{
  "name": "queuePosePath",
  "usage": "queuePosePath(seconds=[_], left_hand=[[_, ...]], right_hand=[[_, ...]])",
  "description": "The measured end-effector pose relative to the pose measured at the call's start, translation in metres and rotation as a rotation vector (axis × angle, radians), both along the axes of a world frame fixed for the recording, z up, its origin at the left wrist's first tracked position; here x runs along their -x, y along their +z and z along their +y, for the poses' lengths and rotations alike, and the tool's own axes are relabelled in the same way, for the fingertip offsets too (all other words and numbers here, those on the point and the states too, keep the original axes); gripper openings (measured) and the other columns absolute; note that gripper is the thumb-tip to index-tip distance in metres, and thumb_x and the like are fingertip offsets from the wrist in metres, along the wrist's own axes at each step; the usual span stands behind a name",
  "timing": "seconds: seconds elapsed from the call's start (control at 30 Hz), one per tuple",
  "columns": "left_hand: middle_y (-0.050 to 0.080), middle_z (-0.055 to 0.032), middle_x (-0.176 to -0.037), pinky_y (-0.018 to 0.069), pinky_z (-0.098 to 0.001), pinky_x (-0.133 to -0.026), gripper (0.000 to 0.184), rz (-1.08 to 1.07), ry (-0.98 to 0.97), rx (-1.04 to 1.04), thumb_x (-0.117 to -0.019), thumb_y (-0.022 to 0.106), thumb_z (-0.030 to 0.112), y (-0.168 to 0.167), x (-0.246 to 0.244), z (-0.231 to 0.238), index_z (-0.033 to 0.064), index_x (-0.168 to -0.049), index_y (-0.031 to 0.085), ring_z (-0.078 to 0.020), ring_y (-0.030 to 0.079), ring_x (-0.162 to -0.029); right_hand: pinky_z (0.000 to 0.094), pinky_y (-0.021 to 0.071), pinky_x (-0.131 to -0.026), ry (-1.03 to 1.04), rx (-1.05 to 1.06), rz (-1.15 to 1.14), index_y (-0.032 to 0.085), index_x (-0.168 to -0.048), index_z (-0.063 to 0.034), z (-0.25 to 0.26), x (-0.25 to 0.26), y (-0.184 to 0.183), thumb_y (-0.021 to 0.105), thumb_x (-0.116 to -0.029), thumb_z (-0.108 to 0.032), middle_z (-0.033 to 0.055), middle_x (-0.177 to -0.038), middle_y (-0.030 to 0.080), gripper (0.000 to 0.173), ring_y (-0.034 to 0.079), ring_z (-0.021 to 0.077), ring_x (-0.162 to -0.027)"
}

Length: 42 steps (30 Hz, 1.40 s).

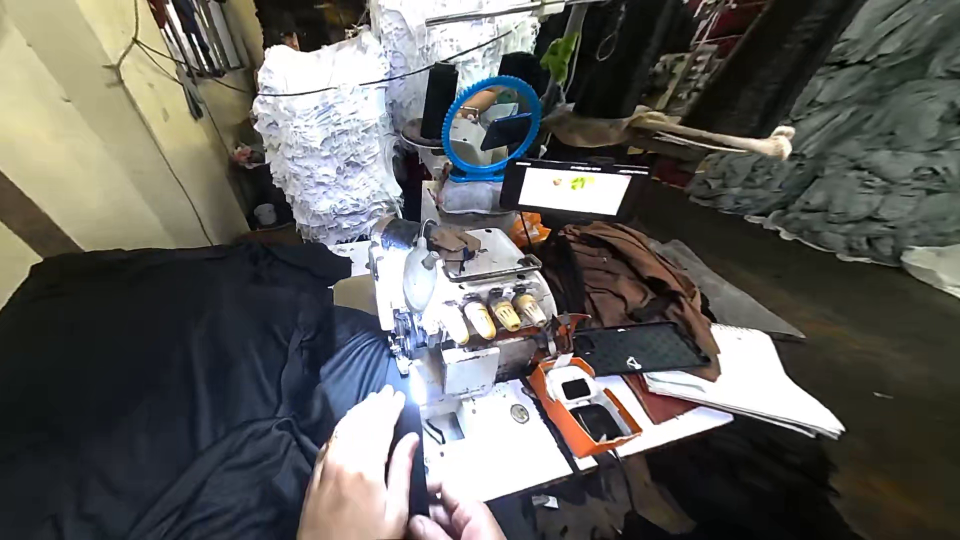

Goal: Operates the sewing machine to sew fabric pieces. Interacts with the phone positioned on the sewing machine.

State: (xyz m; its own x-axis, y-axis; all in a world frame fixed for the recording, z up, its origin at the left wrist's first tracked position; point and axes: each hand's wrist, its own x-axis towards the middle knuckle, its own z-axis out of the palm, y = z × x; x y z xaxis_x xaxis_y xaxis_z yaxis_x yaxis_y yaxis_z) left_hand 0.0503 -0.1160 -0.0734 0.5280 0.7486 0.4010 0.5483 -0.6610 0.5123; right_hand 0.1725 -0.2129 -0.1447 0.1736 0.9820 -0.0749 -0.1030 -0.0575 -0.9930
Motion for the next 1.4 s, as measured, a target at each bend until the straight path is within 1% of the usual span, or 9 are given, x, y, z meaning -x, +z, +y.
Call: queuePosePath(seconds=[0.13, 0.23, 0.3, 0.6, 0.8, 0.97, 1.1, 1.23, 1.4], left_hand=[[0.070, -0.0068, -0.132, 0.0459, -0.0503, -0.111, 0.040, -0.002, 0.144, -0.183, -0.1005, 0.050, 0.031, -0.047, -0.017, 0.047, 0.0092, -0.125, 0.073, -0.0261, 0.063, -0.128], [0.071, -0.0092, -0.129, 0.0482, -0.0519, -0.108, 0.038, 0.034, 0.121, -0.158, -0.0991, 0.052, 0.029, -0.042, -0.021, 0.076, 0.0080, -0.122, 0.074, -0.0290, 0.064, -0.126], [0.070, -0.0116, -0.128, 0.0484, -0.0516, -0.107, 0.035, 0.097, 0.105, -0.100, -0.0989, 0.054, 0.027, -0.032, -0.026, 0.093, 0.0062, -0.120, 0.074, -0.0304, 0.064, -0.126], [0.069, -0.0144, -0.116, 0.0494, -0.0583, -0.092, 0.019, 0.200, 0.127, -0.066, -0.0928, 0.067, 0.010, -0.013, -0.046, 0.153, 0.0057, -0.110, 0.075, -0.0363, 0.063, -0.113], [0.070, -0.0178, -0.108, 0.0548, -0.0462, -0.093, 0.016, -0.341, 0.240, -0.049, -0.0983, 0.064, 0.008, -0.028, -0.026, 0.140, -0.0032, -0.108, 0.070, -0.0280, 0.068, -0.103], [0.066, -0.0089, -0.101, 0.0499, -0.0139, -0.090, 0.017, -0.731, 0.206, -0.112, -0.0934, 0.057, 0.002, -0.029, 0.000, 0.064, -0.0087, -0.103, 0.064, -0.0002, 0.061, -0.100], [0.063, 0.0128, -0.105, 0.0470, -0.0144, -0.096, 0.005, -0.785, -0.046, 0.021, -0.1031, 0.058, 0.018, -0.040, 0.002, 0.014, 0.0190, -0.104, 0.063, 0.0072, 0.056, -0.107], [0.062, 0.0033, -0.100, 0.0440, -0.0191, -0.097, 0.012, -0.621, -0.019, -0.047, -0.1008, 0.064, 0.027, -0.053, -0.001, 0.012, 0.0157, -0.098, 0.067, -0.0012, 0.056, -0.105], [0.068, -0.0131, -0.095, 0.0474, -0.0416, -0.091, 0.010, -0.260, -0.149, 0.001, -0.0928, 0.071, 0.015, -0.032, -0.004, -0.001, 0.0097, -0.093, 0.079, -0.0271, 0.062, -0.099]], right_hand=[[0.0335, 0.0592, -0.069, -0.118, -0.004, -0.083, 0.043, -0.134, 0.0016, 0.028, -0.008, 0.014, 0.062, -0.0970, -0.003, 0.0033, -0.079, 0.069, 0.042, 0.069, 0.0113, -0.070], [0.0296, 0.0572, -0.065, -0.180, -0.196, -0.357, 0.062, -0.124, 0.0039, 0.051, -0.017, 0.013, 0.063, -0.0949, -0.003, 0.0060, -0.083, 0.072, 0.030, 0.066, 0.0095, -0.068], [0.0261, 0.0598, -0.075, -0.164, -0.283, -0.492, 0.072, -0.116, -0.0021, 0.064, -0.023, 0.013, 0.059, -0.0975, -0.005, 0.0058, -0.100, 0.076, 0.022, 0.071, 0.0069, -0.081], [0.0283, 0.0602, -0.065, -0.167, -0.204, -0.492, 0.073, -0.117, -0.0011, 0.060, -0.017, 0.026, 0.056, -0.0992, -0.005, 0.0062, -0.089, 0.075, 0.024, 0.069, 0.0091, -0.066], [0.0235, 0.0580, -0.063, -0.154, -0.205, -0.458, 0.072, -0.110, -0.0009, 0.060, -0.023, 0.035, 0.055, -0.1008, -0.007, 0.0033, -0.083, 0.072, 0.020, 0.066, 0.0056, -0.065], [0.0184, 0.0581, -0.076, -0.250, -0.362, -0.528, 0.073, -0.119, -0.0031, 0.073, -0.028, 0.036, 0.059, -0.0986, -0.008, 0.0050, -0.108, 0.073, 0.025, 0.069, 0.0025, -0.086], [0.0302, 0.0518, -0.107, -0.141, -0.508, -0.570, 0.068, -0.129, 0.0012, 0.081, -0.025, 0.031, 0.058, -0.0997, -0.005, 0.0145, -0.134, 0.066, 0.031, 0.063, 0.0163, -0.126], [0.0273, 0.0586, -0.079, -0.152, -0.488, -0.780, 0.075, -0.103, -0.0070, 0.071, -0.043, 0.028, 0.058, -0.1006, -0.010, 0.0074, -0.100, 0.071, 0.018, 0.069, 0.0123, -0.090], [0.0447, 0.0606, -0.076, -0.134, -0.210, -1.127, 0.075, -0.101, -0.0115, 0.057, -0.078, 0.039, 0.055, -0.1012, -0.017, 0.0063, -0.094, 0.073, 0.021, 0.073, 0.0230, -0.089]])
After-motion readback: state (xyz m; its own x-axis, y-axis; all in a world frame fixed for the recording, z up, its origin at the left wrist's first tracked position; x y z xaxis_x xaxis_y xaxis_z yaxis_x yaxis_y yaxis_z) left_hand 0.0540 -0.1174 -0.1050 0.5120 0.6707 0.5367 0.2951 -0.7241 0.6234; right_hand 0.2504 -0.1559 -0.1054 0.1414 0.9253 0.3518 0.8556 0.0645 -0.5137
